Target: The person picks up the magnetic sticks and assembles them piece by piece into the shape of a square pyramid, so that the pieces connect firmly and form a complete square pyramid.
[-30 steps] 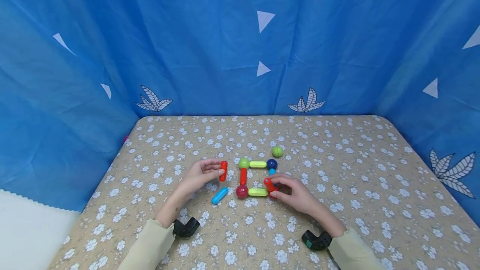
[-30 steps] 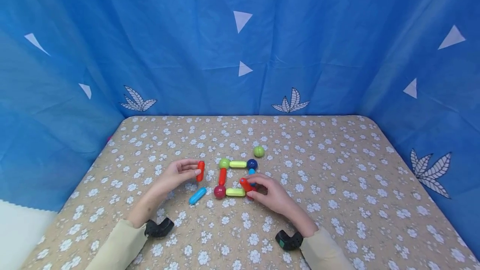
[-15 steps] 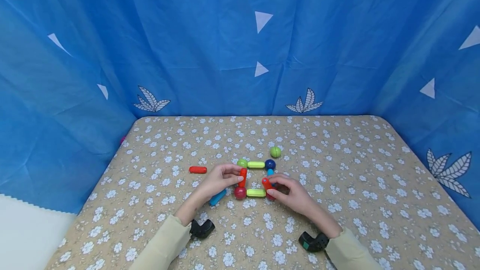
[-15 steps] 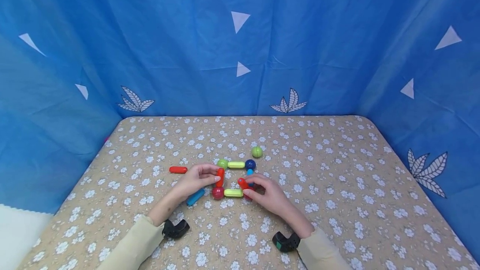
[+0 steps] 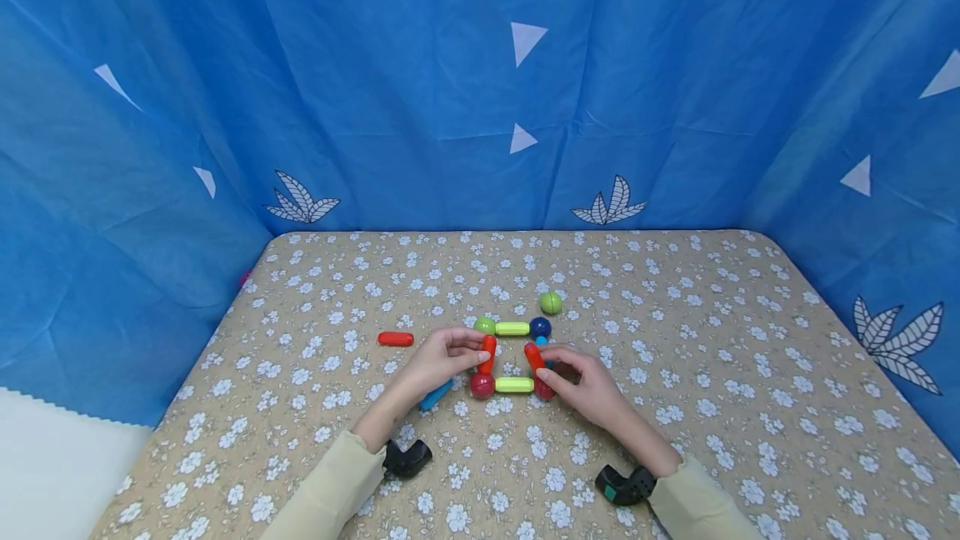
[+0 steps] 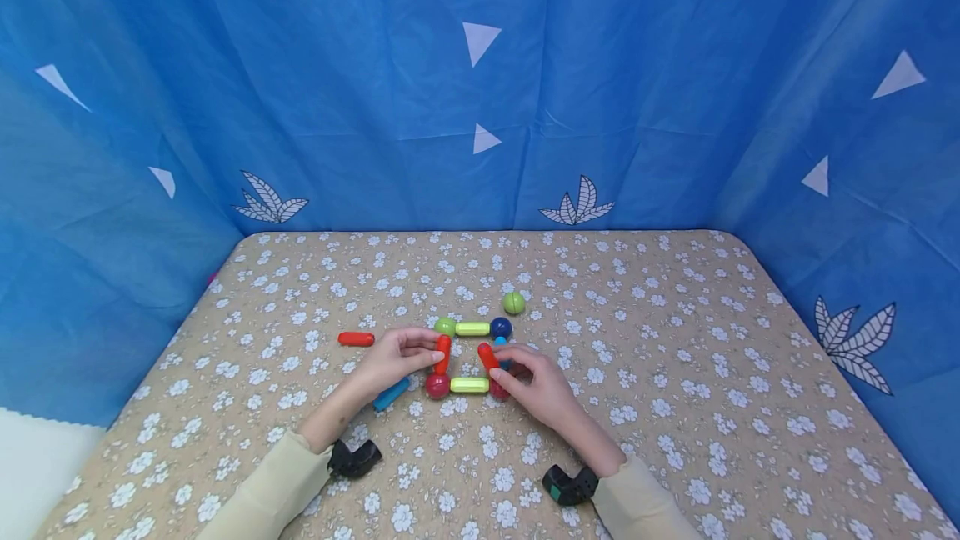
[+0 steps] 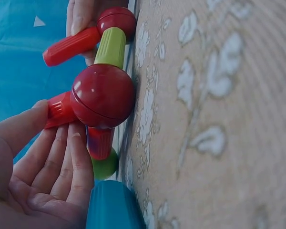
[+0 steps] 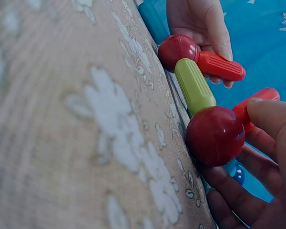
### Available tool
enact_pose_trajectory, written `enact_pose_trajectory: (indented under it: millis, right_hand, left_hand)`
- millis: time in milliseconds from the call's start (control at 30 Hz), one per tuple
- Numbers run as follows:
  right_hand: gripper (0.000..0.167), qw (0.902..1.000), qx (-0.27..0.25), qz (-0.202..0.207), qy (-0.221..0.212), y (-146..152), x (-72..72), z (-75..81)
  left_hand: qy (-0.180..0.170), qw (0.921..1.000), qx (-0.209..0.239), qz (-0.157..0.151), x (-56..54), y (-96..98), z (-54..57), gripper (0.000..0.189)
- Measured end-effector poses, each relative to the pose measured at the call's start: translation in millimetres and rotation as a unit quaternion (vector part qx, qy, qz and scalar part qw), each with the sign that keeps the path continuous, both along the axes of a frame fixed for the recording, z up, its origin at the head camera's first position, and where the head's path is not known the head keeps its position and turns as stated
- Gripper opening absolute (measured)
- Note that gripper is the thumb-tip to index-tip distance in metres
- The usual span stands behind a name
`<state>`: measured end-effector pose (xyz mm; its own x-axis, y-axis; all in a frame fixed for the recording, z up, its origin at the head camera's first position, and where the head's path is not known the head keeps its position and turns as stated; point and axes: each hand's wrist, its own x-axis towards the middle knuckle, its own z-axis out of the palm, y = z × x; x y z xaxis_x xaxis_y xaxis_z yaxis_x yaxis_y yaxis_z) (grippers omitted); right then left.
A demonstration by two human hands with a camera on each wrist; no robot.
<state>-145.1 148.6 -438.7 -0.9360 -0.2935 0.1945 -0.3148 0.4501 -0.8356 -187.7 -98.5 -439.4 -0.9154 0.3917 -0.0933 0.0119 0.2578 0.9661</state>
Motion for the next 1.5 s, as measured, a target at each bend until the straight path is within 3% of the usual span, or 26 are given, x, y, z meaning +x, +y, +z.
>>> enact_pose_trajectory:
  millis: [167, 367, 500, 633, 1500]
  right_hand:
    - [0.011, 1.0, -0.001, -0.004, -0.001, 5, -7.2, -16.3]
    - [0.005, 0.9994, -0.013, -0.026, 0.017, 7, -9.7, -21.1]
    - [0.014, 0.9993, -0.008, -0.033, 0.016, 7, -9.0, -20.1]
    - [0.025, 0.9998, 0.004, -0.018, 0.012, 4, -8.3, -19.0]
    - [0.015, 0.9987, -0.046, 0.023, 0.001, 8, -9.7, -25.6]
  left_hand:
    - [0.004, 1.0, 0.003, -0.005, 0.2, -0.1, -0.8, 0.029]
    - [0.006, 0.9998, 0.007, -0.015, 0.5, 0.1, -1.7, 0.028]
    - [0.009, 0.9998, 0.01, -0.018, 0.7, 0.1, -1.5, 0.029]
    - [0.007, 0.9997, 0.014, -0.017, 1.2, -0.5, -1.3, 0.029]
    - [0.048, 0.9957, 0.055, -0.058, 7.8, -4.5, -2.5, 0.031]
